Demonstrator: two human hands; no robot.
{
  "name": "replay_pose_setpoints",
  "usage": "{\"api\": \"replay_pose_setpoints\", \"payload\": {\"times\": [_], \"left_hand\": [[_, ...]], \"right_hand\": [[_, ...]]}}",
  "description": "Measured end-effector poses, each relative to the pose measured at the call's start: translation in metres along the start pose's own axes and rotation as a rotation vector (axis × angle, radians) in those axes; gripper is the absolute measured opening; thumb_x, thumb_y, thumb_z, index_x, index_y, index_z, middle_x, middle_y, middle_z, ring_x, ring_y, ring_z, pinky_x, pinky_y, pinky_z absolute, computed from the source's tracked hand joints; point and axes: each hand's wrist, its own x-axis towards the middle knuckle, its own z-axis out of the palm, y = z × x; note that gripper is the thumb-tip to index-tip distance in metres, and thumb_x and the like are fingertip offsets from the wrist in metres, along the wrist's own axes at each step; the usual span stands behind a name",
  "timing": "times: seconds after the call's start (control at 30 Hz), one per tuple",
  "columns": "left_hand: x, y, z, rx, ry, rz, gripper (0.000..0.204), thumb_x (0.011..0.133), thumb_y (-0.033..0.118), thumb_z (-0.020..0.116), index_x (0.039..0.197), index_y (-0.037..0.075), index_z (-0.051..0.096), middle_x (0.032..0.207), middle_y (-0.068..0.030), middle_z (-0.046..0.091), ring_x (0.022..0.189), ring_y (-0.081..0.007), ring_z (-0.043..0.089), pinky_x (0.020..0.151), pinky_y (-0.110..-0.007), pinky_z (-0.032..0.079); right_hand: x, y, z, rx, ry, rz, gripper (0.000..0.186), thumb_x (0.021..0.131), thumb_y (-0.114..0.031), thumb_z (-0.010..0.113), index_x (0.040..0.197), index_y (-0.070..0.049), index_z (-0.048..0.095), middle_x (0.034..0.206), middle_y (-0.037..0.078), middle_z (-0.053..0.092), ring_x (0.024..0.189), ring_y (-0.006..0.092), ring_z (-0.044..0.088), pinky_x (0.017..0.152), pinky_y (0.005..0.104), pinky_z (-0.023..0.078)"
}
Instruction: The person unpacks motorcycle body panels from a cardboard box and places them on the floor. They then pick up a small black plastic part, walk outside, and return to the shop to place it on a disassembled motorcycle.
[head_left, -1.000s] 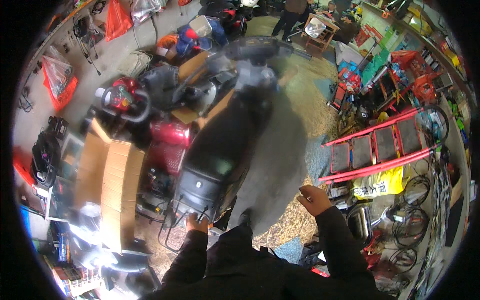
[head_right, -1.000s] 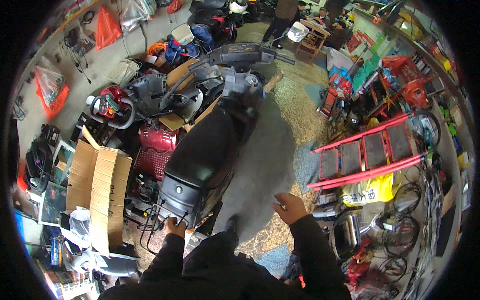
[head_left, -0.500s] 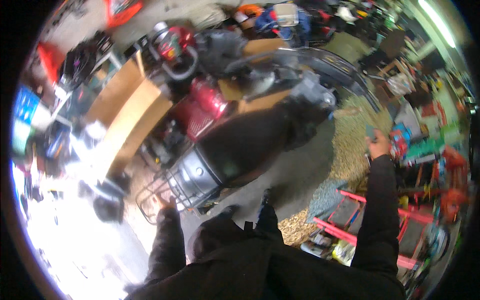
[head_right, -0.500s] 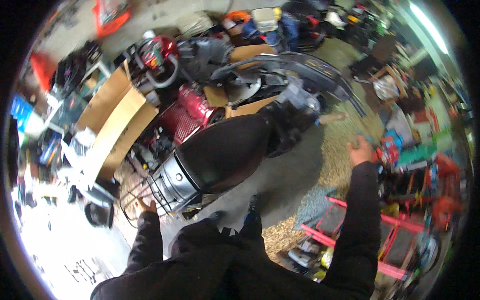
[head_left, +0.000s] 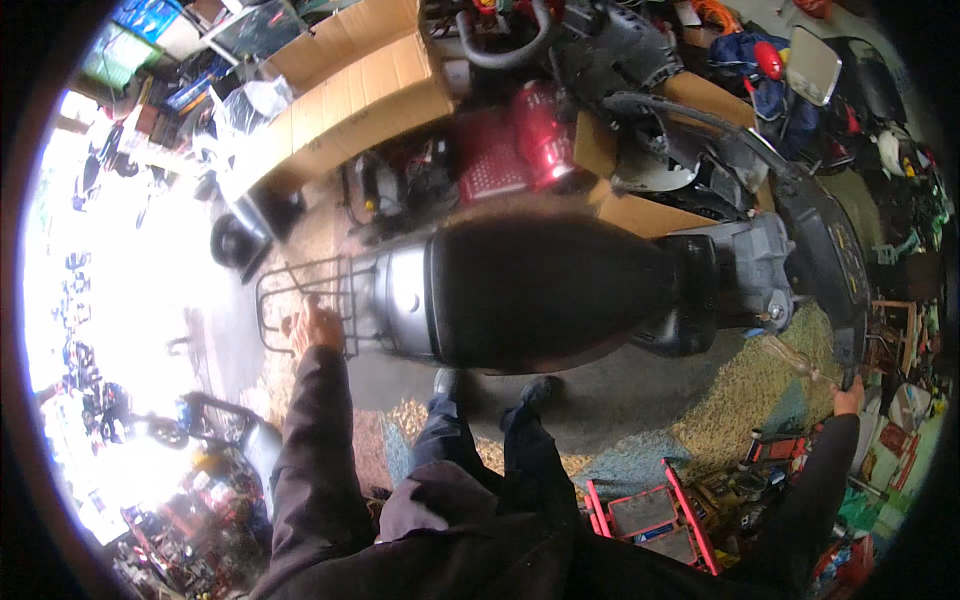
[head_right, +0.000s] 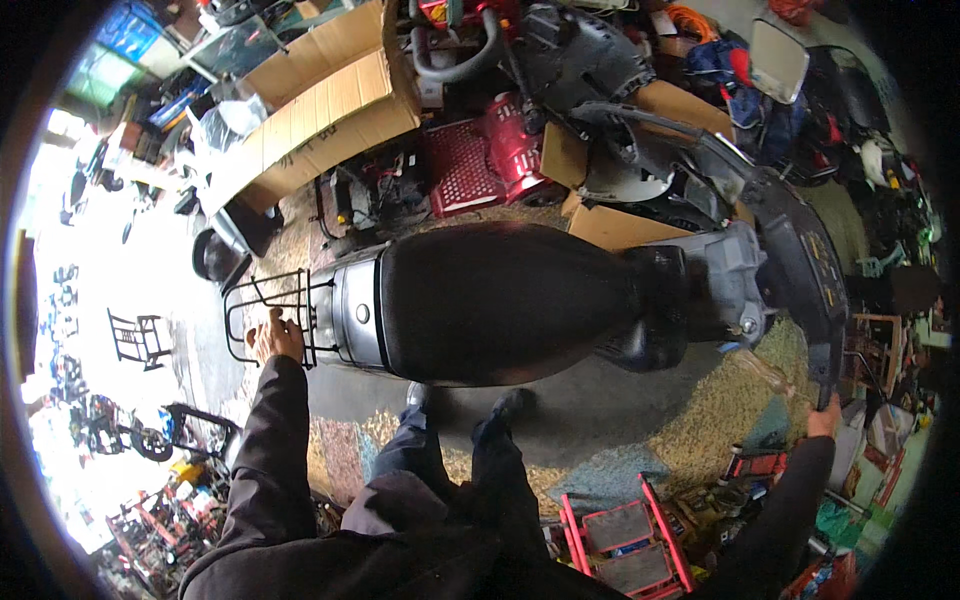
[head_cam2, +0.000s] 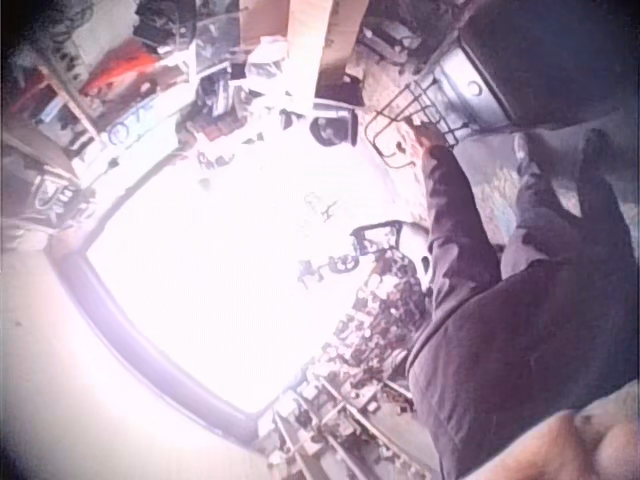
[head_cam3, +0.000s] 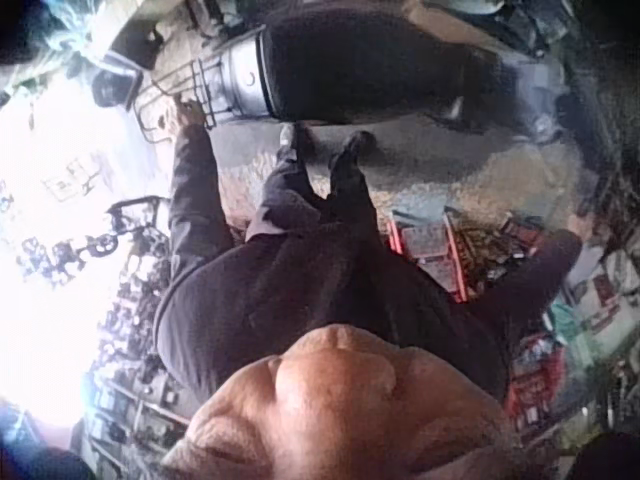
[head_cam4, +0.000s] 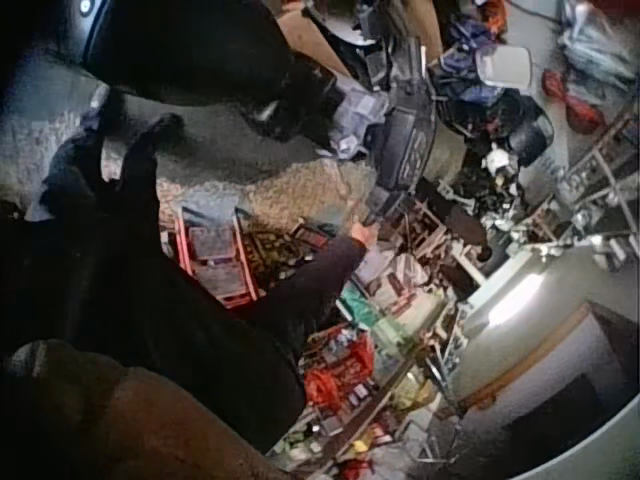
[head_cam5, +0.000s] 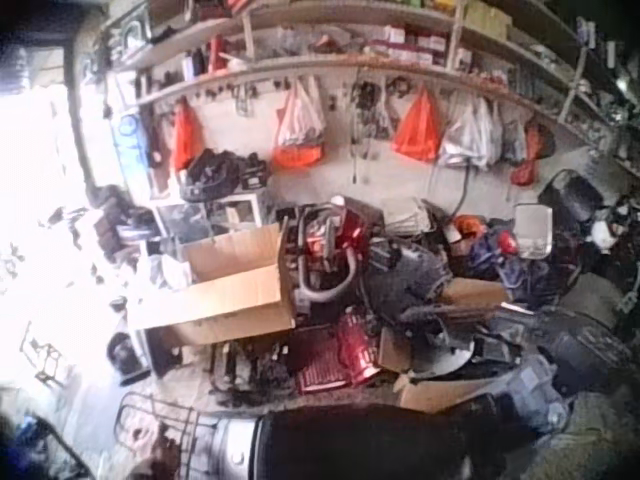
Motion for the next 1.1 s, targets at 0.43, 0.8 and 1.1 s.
{"api": "replay_pose_setpoints", "payload": {"times": [0.43,0.8,1.1], "left_hand": [[0.023,-0.013,0.011,0.156,-0.022,0.003,0.014,0.083,0.026,0.054,0.083,0.015,0.062,0.072,-0.0103,0.067,0.077,-0.0261,0.063,0.095,-0.038,0.035],[0.042,-0.026,0.030,0.088,0.007,-0.026,0.022,0.082,0.027,0.057,0.102,0.018,0.061,0.071,-0.0127,0.067,0.081,-0.0325,0.056,0.083,-0.041,0.041],[0.054,-0.004,0.022,0.112,-0.052,-0.037,0.025,0.085,0.031,0.054,0.100,0.014,0.062,0.088,-0.0143,0.069,0.085,-0.0352,0.059,0.086,-0.042,0.042]], "right_hand": [[-0.097,-0.081,0.009,-0.461,0.132,0.201,0.034,0.079,-0.024,0.070,0.107,-0.007,0.064,0.086,0.017,0.065,0.077,0.0388,0.061,0.070,0.0507,0.047],[-0.140,-0.100,0.029,-0.328,0.171,0.158,0.054,0.080,-0.027,0.071,0.127,-0.006,0.055,0.068,0.015,0.064,0.063,0.0319,0.060,0.061,0.0455,0.047],[-0.148,-0.151,0.019,-0.135,0.170,0.125,0.015,0.073,-0.012,0.071,0.082,-0.001,0.066,0.071,0.019,0.066,0.073,0.0384,0.065,0.065,0.0476,0.049]]}}
